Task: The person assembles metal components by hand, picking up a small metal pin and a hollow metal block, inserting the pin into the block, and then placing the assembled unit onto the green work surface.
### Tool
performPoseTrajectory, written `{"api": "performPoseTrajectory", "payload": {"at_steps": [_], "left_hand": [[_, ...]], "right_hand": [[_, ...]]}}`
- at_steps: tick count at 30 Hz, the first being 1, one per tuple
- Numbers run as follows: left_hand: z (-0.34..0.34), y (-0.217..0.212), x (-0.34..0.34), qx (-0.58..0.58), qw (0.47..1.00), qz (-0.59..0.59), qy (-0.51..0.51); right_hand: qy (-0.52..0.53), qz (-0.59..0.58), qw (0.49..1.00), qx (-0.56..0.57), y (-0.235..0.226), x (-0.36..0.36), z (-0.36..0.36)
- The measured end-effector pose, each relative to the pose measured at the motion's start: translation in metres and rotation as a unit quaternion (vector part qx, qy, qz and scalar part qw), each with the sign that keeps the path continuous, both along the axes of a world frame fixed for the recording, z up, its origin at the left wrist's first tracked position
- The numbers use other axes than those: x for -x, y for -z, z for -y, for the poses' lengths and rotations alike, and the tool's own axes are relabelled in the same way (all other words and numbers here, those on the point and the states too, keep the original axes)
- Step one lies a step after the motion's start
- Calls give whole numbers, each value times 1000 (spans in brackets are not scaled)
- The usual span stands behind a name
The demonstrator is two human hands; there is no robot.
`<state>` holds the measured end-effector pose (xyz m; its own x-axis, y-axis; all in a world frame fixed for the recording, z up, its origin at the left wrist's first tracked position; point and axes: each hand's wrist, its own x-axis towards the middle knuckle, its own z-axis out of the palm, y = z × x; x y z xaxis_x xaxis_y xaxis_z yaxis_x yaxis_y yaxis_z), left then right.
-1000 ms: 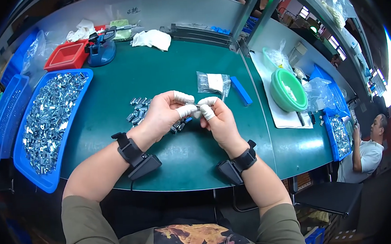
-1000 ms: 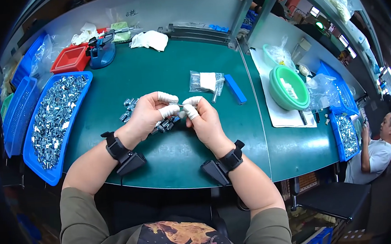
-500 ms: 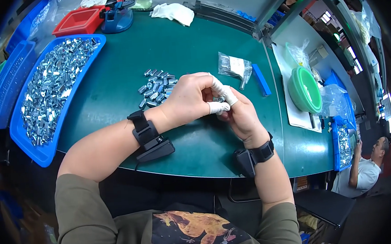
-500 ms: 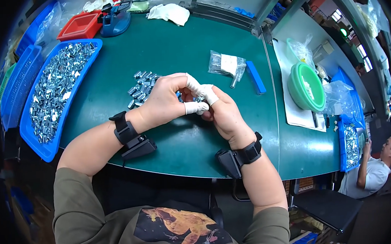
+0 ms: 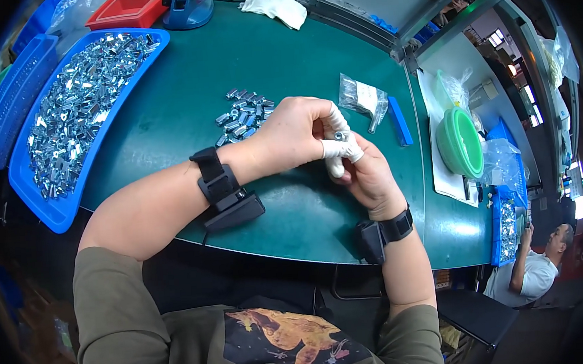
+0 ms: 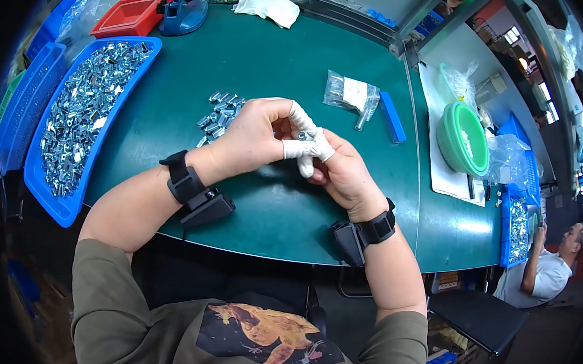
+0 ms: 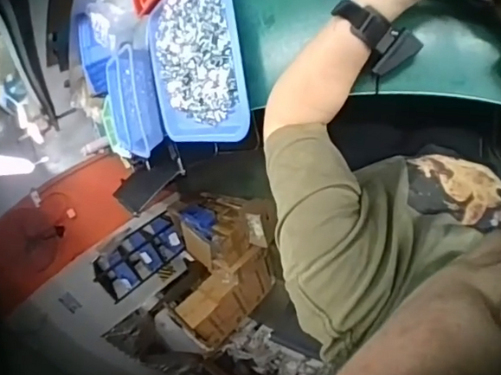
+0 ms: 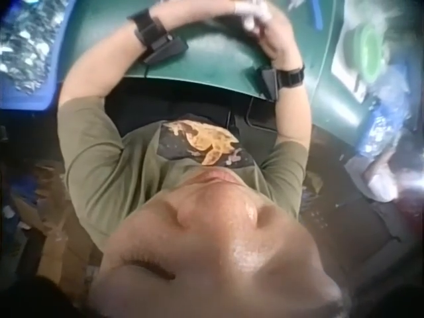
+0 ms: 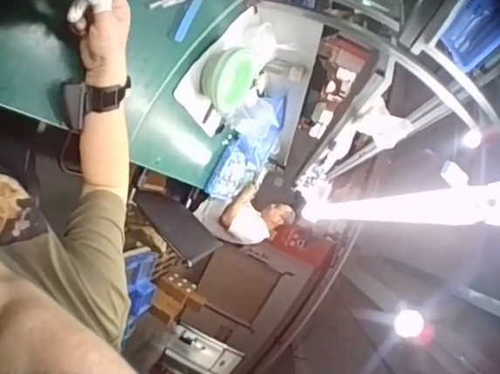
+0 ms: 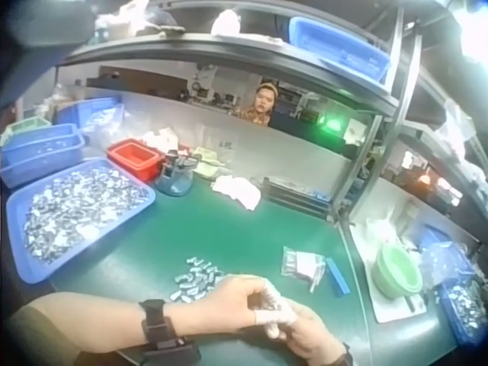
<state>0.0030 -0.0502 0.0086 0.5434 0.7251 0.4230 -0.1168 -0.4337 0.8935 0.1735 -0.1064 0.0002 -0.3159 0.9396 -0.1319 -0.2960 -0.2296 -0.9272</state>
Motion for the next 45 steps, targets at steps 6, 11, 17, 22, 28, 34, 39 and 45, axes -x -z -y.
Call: {"api": "performPoseTrajectory", "payload": {"at_steps": [6, 11, 17, 22, 28, 34, 39, 45], "left_hand": [[-62, -12, 45, 22, 985, 6, -169], [-68, -7, 61, -53, 951, -264, -151], [-64, -2, 53, -164, 883, -430, -94], [-47, -14, 41, -181, 934, -298, -76], [-19, -19, 21, -179, 956, -223, -66], [-6, -16, 15, -286, 908, -284, -112], [-11, -16, 15, -173, 966, -167, -89], [-9, -12, 2, 182, 979, -87, -43]], "right_hand": [[89, 29, 996, -13, 4, -9, -6], [120, 17, 993, 7, -2, 1, -3], [143, 124, 981, -48, -3, 7, -4], [174, 158, 967, -104, -3, 5, -3], [155, 187, 963, -116, 0, 7, -2], [139, 363, 906, -166, 3, 8, -2], [126, 162, 975, -86, -2, 7, -1], [176, 184, 955, -151, 3, 9, -3]]}}
